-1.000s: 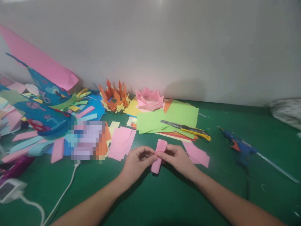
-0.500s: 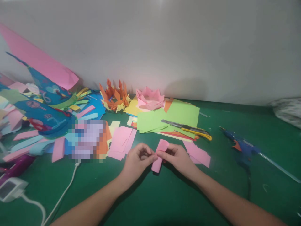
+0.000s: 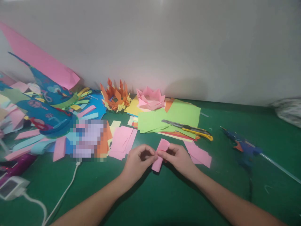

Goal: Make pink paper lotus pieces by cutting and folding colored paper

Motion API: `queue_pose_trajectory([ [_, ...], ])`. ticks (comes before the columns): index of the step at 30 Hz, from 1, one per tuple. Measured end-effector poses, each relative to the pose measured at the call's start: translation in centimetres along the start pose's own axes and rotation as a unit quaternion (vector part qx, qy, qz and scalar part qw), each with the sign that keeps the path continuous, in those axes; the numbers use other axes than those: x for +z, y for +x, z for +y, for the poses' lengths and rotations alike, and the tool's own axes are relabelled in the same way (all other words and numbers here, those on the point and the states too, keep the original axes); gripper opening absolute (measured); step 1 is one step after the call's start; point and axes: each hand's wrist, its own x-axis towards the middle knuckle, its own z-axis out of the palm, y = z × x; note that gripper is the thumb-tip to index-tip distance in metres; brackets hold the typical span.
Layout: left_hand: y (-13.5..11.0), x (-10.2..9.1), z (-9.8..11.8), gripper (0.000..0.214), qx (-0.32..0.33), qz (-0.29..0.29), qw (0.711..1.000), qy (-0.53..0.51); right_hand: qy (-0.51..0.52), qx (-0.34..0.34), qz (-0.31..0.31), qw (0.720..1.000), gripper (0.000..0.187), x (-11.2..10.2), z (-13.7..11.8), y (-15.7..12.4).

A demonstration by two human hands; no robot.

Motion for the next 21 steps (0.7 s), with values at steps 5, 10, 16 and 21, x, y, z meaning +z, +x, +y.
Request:
queue_pose_trajectory([
  [5,-0.08,-0.11,0.06,0.006,0.032,0.006,0.998,0.054,-0.013,0.002,0.015,1.0,0.037,0.04,0.12,-0.1],
  [10,0.11,-0.15,-0.18,0.011,-0.002,0.0,1.0,0.028,-0.008,0.009,0.02,1.0,0.039,0.15,-0.01,-0.15],
  [16,0.1,-0.12,-0.07,0.008,0.012,0.003,0.999,0.034,-0.019,0.007,0.021,1.0,0.039,0.2,0.02,-0.12],
  [21,0.34,-0.67,-0.05,0.009,0.092,-0.003,0.988,0.123,0.016,-0.049,0.046,0.998,0.027,0.16,0.7,0.13],
])
